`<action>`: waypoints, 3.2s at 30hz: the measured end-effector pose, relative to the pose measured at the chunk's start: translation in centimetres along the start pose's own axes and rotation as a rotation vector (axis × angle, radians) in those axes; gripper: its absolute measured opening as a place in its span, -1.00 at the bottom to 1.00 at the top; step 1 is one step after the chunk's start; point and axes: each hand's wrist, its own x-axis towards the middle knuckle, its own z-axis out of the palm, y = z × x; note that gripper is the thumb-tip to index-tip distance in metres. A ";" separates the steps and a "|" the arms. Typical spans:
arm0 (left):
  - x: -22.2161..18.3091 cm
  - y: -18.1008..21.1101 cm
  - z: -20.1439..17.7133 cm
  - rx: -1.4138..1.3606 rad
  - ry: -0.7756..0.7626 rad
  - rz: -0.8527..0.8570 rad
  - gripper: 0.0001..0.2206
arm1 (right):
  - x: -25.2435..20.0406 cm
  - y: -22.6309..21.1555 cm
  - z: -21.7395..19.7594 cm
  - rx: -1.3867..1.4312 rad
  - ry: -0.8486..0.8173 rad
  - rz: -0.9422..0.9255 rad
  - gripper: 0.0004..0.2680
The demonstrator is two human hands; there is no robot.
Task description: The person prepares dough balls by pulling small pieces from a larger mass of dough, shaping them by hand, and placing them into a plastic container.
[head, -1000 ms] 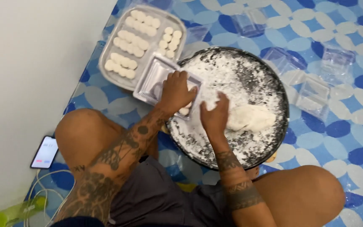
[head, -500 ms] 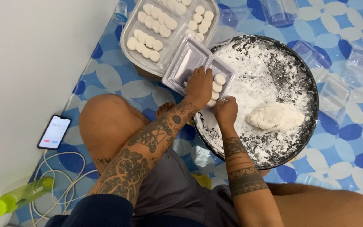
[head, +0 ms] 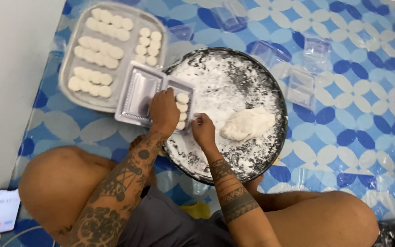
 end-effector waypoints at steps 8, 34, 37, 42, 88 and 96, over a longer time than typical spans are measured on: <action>-0.3 5.6 4.0 -0.069 -0.160 0.054 -0.64 | -2.4 0.8 -9.5 0.108 0.142 -0.082 -0.78; -3.0 18.8 3.9 -0.733 -0.251 -0.262 -0.83 | -4.7 5.3 -18.9 0.905 0.255 0.279 -0.34; -4.1 18.5 3.0 -0.921 -0.391 -0.198 -0.80 | -5.5 1.6 -20.6 1.329 0.221 0.327 -0.27; -3.7 16.1 7.1 -1.288 -0.680 -0.269 -0.76 | -5.7 2.5 -20.2 1.943 0.051 0.427 -0.54; -5.6 13.9 0.9 -0.628 -0.609 -0.282 -0.21 | -6.0 2.6 -13.5 1.381 0.262 0.632 -0.61; -6.3 15.3 -3.3 -0.558 -0.632 -0.177 -0.20 | -5.9 0.0 -13.7 1.151 0.407 0.645 -0.21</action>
